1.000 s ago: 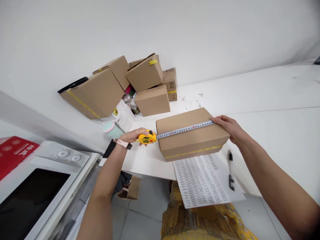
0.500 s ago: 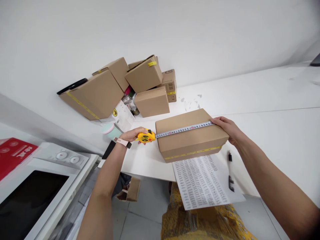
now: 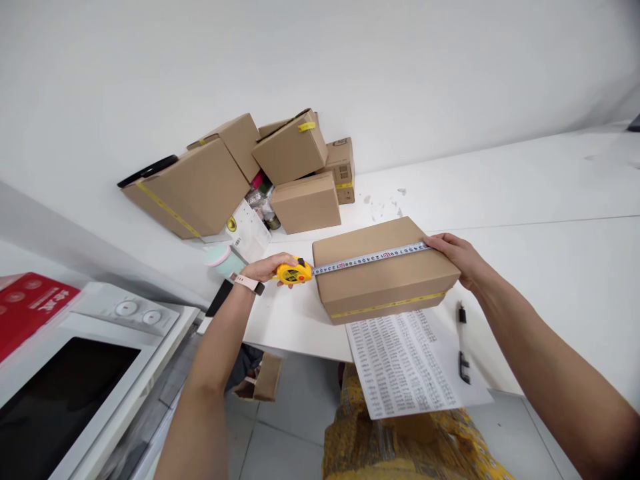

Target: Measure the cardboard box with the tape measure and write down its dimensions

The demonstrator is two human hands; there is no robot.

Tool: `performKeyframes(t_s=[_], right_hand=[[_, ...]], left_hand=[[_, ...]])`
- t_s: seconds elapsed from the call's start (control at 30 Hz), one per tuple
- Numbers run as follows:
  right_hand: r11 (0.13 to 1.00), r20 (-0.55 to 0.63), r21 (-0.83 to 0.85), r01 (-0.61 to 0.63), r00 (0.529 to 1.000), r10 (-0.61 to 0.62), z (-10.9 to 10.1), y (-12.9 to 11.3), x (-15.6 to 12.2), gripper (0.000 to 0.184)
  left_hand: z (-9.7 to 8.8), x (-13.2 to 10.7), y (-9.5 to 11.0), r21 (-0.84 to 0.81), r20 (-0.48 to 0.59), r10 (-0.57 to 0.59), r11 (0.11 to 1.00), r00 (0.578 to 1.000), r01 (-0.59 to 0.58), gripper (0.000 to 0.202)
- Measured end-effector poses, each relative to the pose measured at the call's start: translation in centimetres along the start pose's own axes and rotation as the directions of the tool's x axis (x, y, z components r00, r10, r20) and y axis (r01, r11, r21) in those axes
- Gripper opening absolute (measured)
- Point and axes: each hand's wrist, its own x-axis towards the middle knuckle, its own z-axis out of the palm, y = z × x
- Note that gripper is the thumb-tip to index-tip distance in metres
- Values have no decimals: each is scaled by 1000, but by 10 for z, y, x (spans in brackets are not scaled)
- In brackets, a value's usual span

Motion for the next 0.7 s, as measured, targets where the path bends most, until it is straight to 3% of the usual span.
performKeyframes(t_s=[0.27,0.53,0.7], right_hand=[[1000,6,3,7,1000,-7,-1,2,1,47],[1000,-7,-7,-8,1000,8,-1,6,5,47],[999,8,-30,-17,1000,18,-3,7,4,47]], left_hand=[[-6,-6,-4,-8,10,-9,1000,1000,9,48],[-15,-21,-14,-115,41,-42,992,998,46,56],[-15,-21,-14,-83,39,-39,996,998,42,55]])
